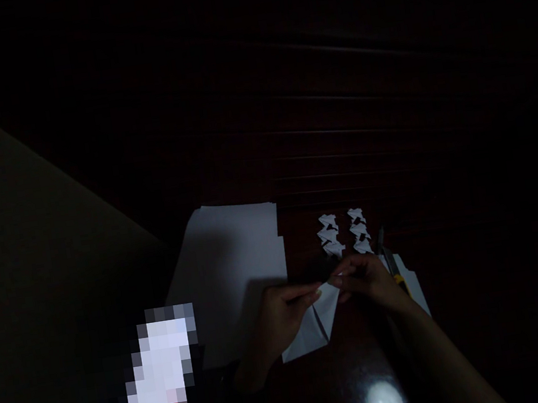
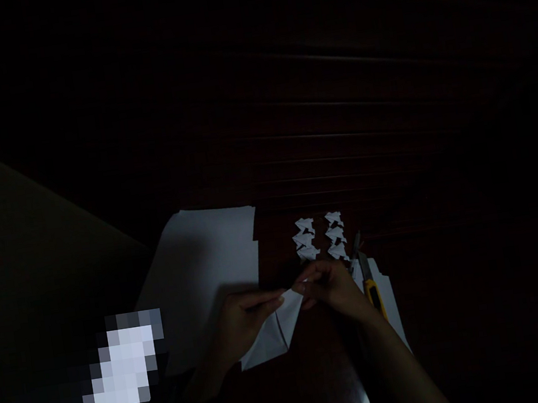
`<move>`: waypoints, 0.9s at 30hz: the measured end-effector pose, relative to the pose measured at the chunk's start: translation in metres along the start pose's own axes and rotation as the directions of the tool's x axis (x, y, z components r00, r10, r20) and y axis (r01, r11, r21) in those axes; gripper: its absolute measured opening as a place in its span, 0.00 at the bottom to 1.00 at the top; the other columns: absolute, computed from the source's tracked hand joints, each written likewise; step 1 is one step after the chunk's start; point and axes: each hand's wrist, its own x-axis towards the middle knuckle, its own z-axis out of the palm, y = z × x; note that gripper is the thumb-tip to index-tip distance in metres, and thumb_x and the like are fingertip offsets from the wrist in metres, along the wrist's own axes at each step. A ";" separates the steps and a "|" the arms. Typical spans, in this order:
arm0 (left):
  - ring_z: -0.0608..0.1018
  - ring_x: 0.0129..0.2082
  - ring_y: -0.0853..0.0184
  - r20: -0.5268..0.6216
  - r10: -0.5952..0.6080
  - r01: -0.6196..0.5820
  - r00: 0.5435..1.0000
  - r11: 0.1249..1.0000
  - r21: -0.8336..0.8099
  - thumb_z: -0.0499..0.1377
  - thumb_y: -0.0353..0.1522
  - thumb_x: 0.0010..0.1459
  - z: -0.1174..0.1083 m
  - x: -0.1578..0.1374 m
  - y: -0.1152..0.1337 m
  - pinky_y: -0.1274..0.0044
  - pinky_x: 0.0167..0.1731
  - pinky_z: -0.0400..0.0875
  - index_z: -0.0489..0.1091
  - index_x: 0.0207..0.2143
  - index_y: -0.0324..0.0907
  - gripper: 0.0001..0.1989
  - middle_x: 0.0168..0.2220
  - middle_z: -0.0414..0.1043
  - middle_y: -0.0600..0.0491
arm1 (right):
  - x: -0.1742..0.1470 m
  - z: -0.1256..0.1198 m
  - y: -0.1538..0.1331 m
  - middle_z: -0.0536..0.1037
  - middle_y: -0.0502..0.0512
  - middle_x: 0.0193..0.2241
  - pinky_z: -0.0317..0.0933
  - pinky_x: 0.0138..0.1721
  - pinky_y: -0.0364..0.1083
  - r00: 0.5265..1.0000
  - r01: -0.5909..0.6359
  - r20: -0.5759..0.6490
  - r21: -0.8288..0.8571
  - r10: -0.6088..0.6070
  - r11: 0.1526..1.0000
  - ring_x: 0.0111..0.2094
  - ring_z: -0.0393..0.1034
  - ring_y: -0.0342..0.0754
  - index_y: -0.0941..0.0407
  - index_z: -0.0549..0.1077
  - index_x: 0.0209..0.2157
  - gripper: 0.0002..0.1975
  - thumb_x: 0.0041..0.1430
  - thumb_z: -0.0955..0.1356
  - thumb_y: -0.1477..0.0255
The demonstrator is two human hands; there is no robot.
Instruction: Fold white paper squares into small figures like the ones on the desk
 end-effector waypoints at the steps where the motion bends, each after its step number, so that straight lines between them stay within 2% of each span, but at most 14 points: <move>1: 0.80 0.36 0.64 0.001 0.001 -0.001 1.000 1.000 0.004 0.60 0.33 0.54 0.000 0.000 0.001 0.75 0.38 0.74 0.77 0.37 0.46 0.09 0.38 0.79 0.54 | 0.000 0.000 0.000 0.78 0.53 0.24 0.71 0.23 0.43 1.000 -0.003 -0.004 -0.002 0.003 1.000 0.23 0.73 0.45 0.60 0.75 0.30 0.09 0.47 0.73 0.69; 8: 0.79 0.37 0.64 0.024 0.019 -0.020 1.000 0.998 0.058 0.59 0.34 0.55 -0.001 0.000 -0.003 0.76 0.37 0.73 0.76 0.40 0.46 0.10 0.39 0.78 0.54 | 0.001 0.001 0.002 0.77 0.52 0.24 0.71 0.24 0.43 1.000 -0.008 -0.029 -0.041 0.007 0.999 0.24 0.73 0.45 0.60 0.75 0.29 0.09 0.48 0.73 0.69; 14: 0.79 0.30 0.66 -0.008 -0.006 0.007 1.000 0.991 0.135 0.61 0.34 0.53 0.001 -0.003 -0.008 0.79 0.28 0.73 0.75 0.41 0.48 0.12 0.36 0.79 0.55 | 0.002 0.004 0.000 0.78 0.51 0.24 0.70 0.23 0.41 1.000 -0.002 -0.020 -0.078 0.000 0.997 0.22 0.73 0.43 0.59 0.75 0.29 0.08 0.47 0.73 0.70; 21: 0.78 0.31 0.67 -0.068 0.152 -0.133 0.986 0.963 0.237 0.59 0.32 0.55 0.005 -0.002 -0.006 0.78 0.31 0.72 0.76 0.39 0.49 0.09 0.34 0.79 0.54 | 0.002 0.006 -0.002 0.77 0.50 0.23 0.70 0.23 0.39 0.999 0.015 -0.046 -0.035 -0.016 0.999 0.22 0.72 0.42 0.59 0.75 0.30 0.08 0.48 0.73 0.70; 27: 0.79 0.35 0.66 -0.086 0.154 -0.128 0.984 0.958 0.257 0.58 0.32 0.57 0.006 -0.002 -0.007 0.77 0.36 0.72 0.76 0.40 0.50 0.10 0.37 0.79 0.55 | 0.003 0.006 -0.001 0.77 0.51 0.25 0.70 0.24 0.40 0.998 -0.022 -0.052 0.003 0.022 1.000 0.23 0.73 0.43 0.59 0.75 0.30 0.10 0.47 0.73 0.68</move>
